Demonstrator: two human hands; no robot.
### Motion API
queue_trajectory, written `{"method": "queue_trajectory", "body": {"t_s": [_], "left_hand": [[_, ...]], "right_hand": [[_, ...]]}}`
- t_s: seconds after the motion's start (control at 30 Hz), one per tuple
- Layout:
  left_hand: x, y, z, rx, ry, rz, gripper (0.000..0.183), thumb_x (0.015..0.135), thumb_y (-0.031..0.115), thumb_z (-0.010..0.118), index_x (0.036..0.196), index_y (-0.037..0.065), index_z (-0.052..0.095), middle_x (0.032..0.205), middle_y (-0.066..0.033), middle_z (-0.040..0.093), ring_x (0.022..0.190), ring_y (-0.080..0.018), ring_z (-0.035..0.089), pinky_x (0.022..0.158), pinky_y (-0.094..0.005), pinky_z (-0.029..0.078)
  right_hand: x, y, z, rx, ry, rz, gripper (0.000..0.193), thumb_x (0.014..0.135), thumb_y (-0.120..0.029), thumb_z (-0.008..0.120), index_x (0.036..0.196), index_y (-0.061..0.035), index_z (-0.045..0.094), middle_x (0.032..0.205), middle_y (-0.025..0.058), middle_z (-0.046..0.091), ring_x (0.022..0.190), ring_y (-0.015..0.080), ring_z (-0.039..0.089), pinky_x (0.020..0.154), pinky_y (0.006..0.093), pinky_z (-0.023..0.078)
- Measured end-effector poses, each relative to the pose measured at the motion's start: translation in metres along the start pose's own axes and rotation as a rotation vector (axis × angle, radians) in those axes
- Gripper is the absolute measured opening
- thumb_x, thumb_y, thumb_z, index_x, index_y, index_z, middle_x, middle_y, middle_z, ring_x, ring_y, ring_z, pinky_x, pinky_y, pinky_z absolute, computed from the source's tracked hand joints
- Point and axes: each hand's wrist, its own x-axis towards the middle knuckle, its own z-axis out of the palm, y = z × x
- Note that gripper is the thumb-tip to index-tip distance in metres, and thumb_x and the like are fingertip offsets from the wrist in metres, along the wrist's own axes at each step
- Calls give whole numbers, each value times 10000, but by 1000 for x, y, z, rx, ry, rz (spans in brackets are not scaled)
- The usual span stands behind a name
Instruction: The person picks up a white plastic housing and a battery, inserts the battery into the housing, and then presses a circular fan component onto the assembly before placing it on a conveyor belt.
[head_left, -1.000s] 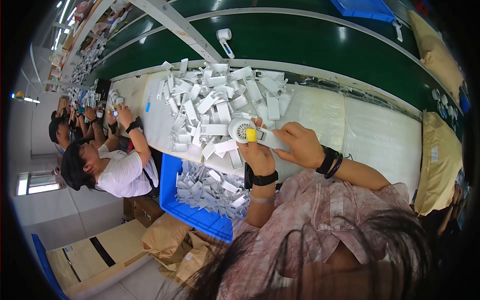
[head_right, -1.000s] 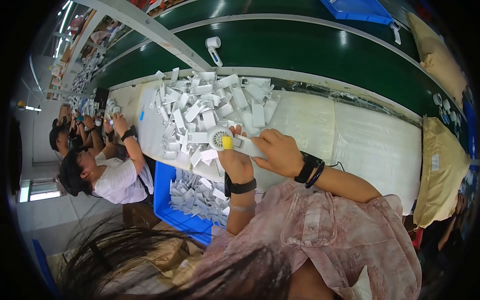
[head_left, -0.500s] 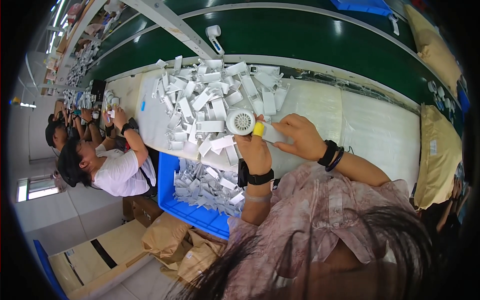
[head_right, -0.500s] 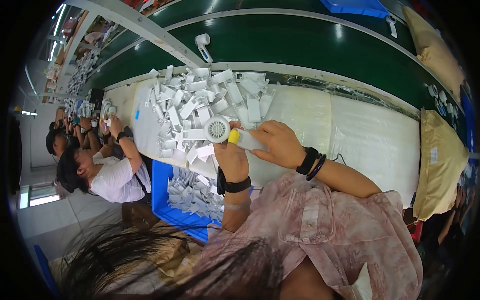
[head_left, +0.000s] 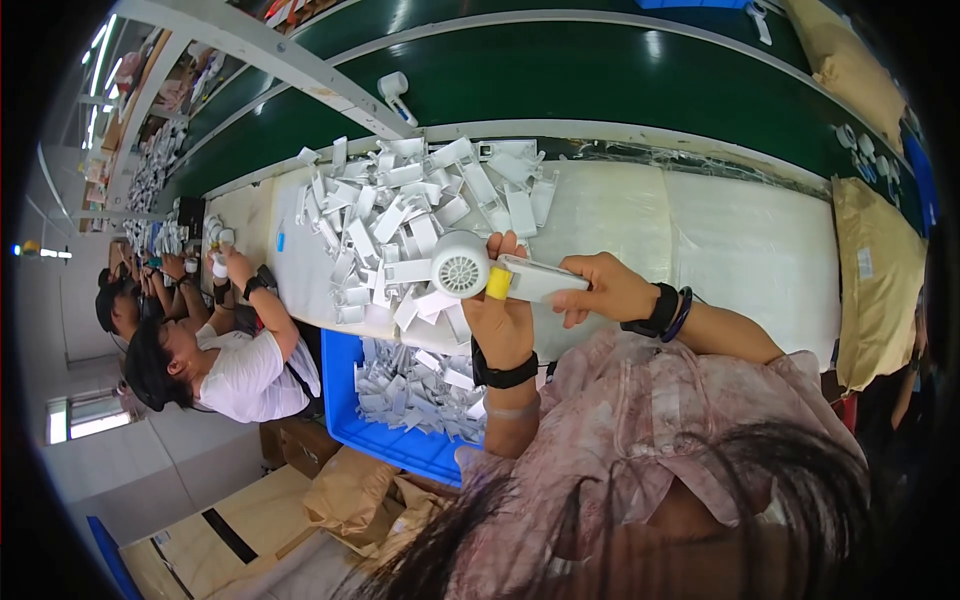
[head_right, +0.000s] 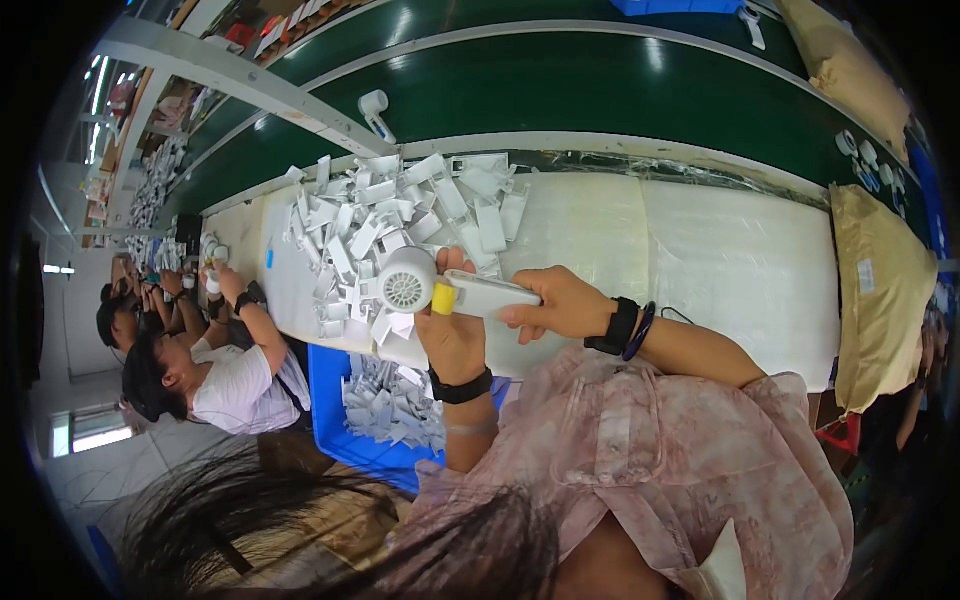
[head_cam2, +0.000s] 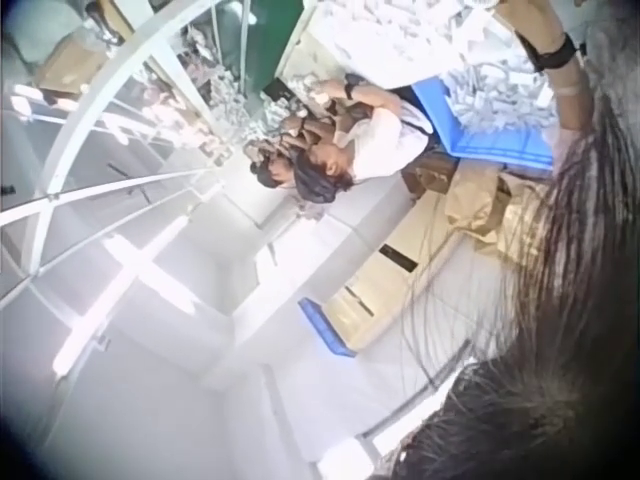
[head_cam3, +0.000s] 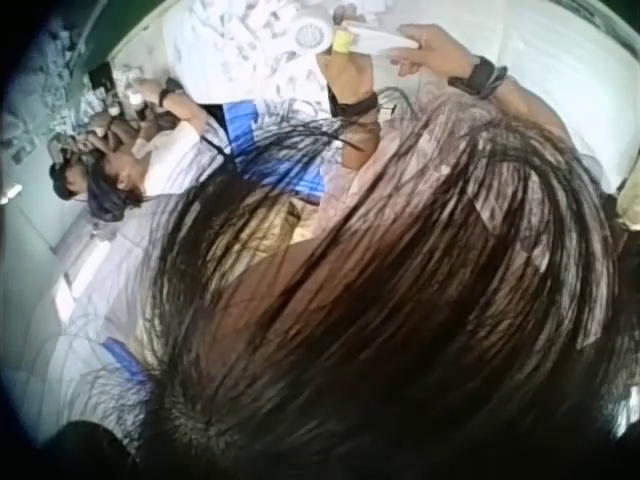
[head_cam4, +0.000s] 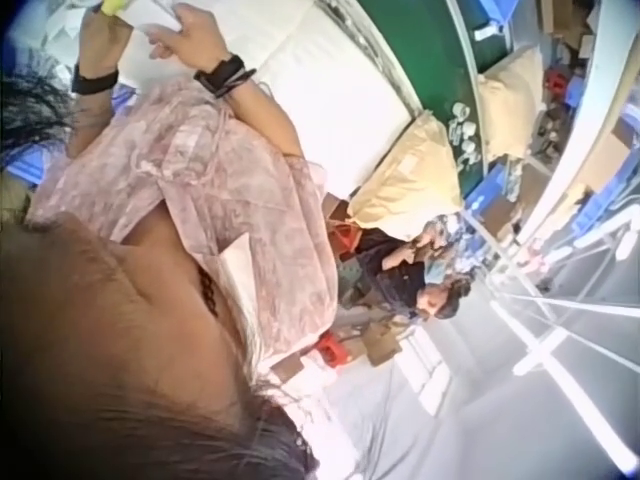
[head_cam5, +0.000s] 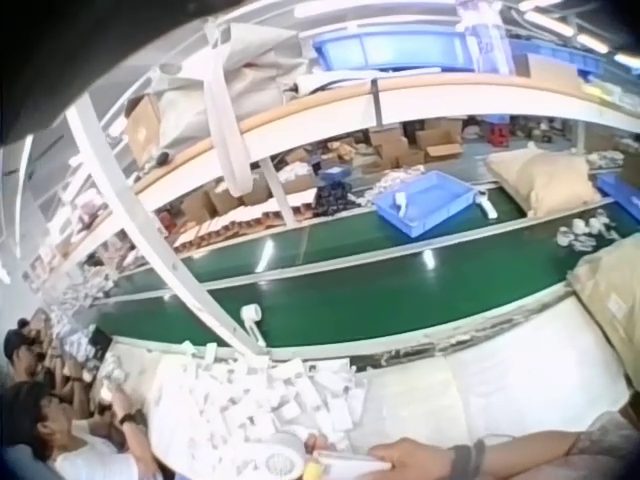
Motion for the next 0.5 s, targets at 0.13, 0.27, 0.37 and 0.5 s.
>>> {"method": "queue_trajectory", "body": {"t_s": [0.13, 0.27, 0.37, 0.5], "left_hand": [[0, 3, -2, -53, -100, 18, 442, 937, 156, 598, 1330, 26, 443, 1299, -129, 527, 1225, -263, 530, 1055, -430, 428], [4, 2, -11, -105, -153, 8, 459, 954, 272, 587, 1329, 40, 460, 1299, -111, 542, 1203, -243, 545, 1039, -397, 445], [5, 3, -14, -265, -221, -45, 436, 956, 146, 568, 1354, 28, 437, 1368, -130, 496, 1218, -263, 535, 1055, -368, 452], [4, 2, -11, -318, -185, -82, 412, 949, 108, 573, 1335, 27, 457, 1322, -124, 529, 1195, -254, 558, 1041, -403, 468]], "right_hand": [[-12, -15, 7, -175, 53, -134, 291, 904, -246, 681, 1019, 5, 593, 868, 75, 679, 716, 128, 696, 622, 248, 545], [-19, -11, 5, -237, 59, -295, 340, 905, -273, 679, 1076, 7, 591, 873, 82, 690, 777, 112, 694, 669, 248, 528], [-27, -16, 4, -21, -38, -280, 335, 920, -240, 658, 1133, 5, 577, 903, 84, 696, 787, 101, 680, 663, 242, 512], [-29, -10, 3, -23, 12, -302, 294, 938, -232, 625, 1113, -1, 580, 860, 80, 710, 713, 101, 672, 618, 241, 496]]}}
